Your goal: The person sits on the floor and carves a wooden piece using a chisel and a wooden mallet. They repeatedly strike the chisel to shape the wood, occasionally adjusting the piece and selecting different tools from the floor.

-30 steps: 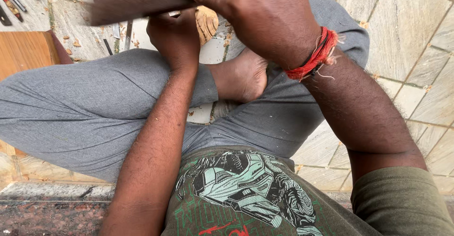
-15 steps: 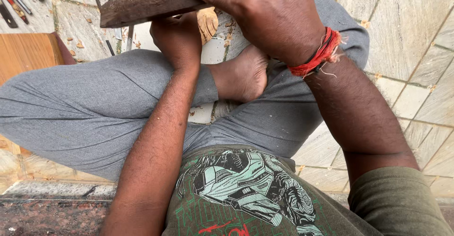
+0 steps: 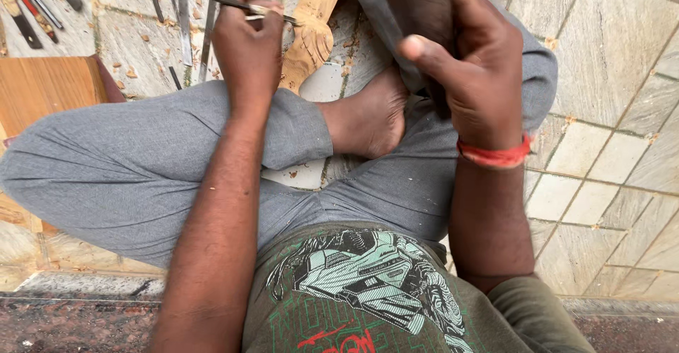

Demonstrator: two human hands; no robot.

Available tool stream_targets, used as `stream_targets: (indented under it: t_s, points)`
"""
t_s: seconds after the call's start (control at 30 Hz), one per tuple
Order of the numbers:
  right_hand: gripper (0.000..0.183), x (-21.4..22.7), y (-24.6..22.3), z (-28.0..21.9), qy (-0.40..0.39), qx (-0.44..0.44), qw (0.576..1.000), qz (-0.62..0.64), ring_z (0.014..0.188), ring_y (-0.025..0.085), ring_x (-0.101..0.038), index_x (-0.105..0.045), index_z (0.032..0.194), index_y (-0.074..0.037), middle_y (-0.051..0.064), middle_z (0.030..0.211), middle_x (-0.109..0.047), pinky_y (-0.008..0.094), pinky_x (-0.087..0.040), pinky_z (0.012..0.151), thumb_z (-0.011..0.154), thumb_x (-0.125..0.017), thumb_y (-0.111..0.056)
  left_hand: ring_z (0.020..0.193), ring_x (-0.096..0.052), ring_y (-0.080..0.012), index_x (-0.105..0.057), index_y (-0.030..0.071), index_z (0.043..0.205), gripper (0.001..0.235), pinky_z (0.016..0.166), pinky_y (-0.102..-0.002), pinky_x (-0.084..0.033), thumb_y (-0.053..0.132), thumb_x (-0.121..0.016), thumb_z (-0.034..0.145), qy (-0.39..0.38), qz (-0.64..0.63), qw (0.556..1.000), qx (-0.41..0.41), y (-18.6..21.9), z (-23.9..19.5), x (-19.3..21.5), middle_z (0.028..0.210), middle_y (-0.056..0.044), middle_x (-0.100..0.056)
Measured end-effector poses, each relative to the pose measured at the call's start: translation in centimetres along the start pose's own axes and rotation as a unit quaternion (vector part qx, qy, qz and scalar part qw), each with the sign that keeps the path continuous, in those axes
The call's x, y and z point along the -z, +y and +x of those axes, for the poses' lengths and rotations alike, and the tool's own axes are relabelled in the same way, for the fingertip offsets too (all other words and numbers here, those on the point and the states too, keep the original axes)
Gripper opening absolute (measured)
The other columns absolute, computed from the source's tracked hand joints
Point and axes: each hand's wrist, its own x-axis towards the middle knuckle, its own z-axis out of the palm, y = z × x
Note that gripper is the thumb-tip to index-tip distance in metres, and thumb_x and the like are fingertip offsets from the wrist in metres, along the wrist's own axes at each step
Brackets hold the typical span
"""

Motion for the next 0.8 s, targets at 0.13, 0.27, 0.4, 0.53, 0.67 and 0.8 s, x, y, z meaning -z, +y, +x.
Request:
stream_targets:
  t_s: [0.13, 0.27, 0.4, 0.53, 0.67, 0.8]
  points:
    - [0.06, 1.8, 0.0, -2.7, 0.102, -0.084, 0.984, 0.116, 0.1, 0.016, -0.071, -0.055, 0.151, 0.007, 0.011, 0.12, -0.069, 0.029, -0.063, 0.088, 0.1, -0.082, -0.011, 0.119, -0.074, -0.0218, -0.051, 0.001, 0.143, 0.046, 0.093, -0.029, -0.066, 0.002, -0.072, 0.103, 0.119, 0.007, 0.987, -0.105, -0.9, 0.4, 0.9, 0.147, -0.019, -0.058]
    - [0.049, 6.7, -0.5, -5.8, 0.214, -0.085, 0.971, 0.067, 0.09, 0.015, -0.07, -0.057, 0.142, 0.006, 0.009, 0.108, -0.069, 0.03, -0.063, 0.079, 0.101, -0.08, -0.007, 0.106, -0.072, -0.0219, -0.05, 0.002, 0.139, 0.048, 0.084, -0.033, -0.063, 0.009, -0.073, 0.098, -0.063, 0.088, 0.994, 0.001, 0.0, 1.9, 3.9, 0.13, -0.019, -0.059]
    - [0.039, 12.5, 1.1, -9.7, 0.276, -0.105, 0.955, -0.039, 0.081, 0.016, -0.07, -0.057, 0.135, 0.002, 0.008, 0.1, -0.068, 0.031, -0.062, 0.078, 0.103, -0.078, -0.002, 0.098, -0.073, -0.0273, -0.064, 0.009, 0.131, 0.039, 0.088, -0.045, -0.057, 0.017, -0.075, 0.095, -0.251, 0.359, 0.897, 0.052, 0.5, 4.3, 5.0, 0.109, -0.015, -0.074]
    - [0.03, 16.1, 6.0, -13.7, 0.323, -0.208, 0.918, -0.094, 0.075, 0.015, -0.067, -0.06, 0.123, -0.002, 0.007, 0.096, -0.068, 0.027, -0.057, 0.067, 0.1, -0.078, -0.004, 0.1, -0.072, -0.0314, -0.074, 0.008, 0.117, 0.031, 0.091, -0.047, -0.057, 0.01, -0.079, 0.087, -0.306, 0.486, 0.816, 0.066, -0.4, 5.8, 3.7, 0.11, -0.018, -0.075]
    - [0.029, 16.3, 12.8, -19.0, 0.382, -0.317, 0.861, -0.105, 0.069, 0.012, -0.067, -0.06, 0.117, -0.003, 0.007, 0.093, -0.068, 0.025, -0.058, 0.061, 0.094, -0.078, -0.005, 0.1, -0.073, -0.0315, -0.073, 0.003, 0.114, 0.029, 0.086, -0.046, -0.06, 0.014, -0.078, 0.087, -0.26, 0.473, 0.836, 0.098, -2.7, 5.3, 2.3, 0.11, -0.018, -0.074]
    - [0.025, 15.4, 16.9, -24.3, 0.419, -0.371, 0.825, -0.074, 0.069, 0.015, -0.069, -0.061, 0.113, -0.001, 0.013, 0.091, -0.071, 0.026, -0.059, 0.059, 0.093, -0.075, -0.008, 0.102, -0.073, -0.0328, -0.071, 0.0, 0.113, 0.03, 0.086, -0.044, -0.06, 0.014, -0.078, 0.088, -0.239, 0.467, 0.842, 0.127, -3.7, 5.5, 2.6, 0.11, -0.021, -0.073]
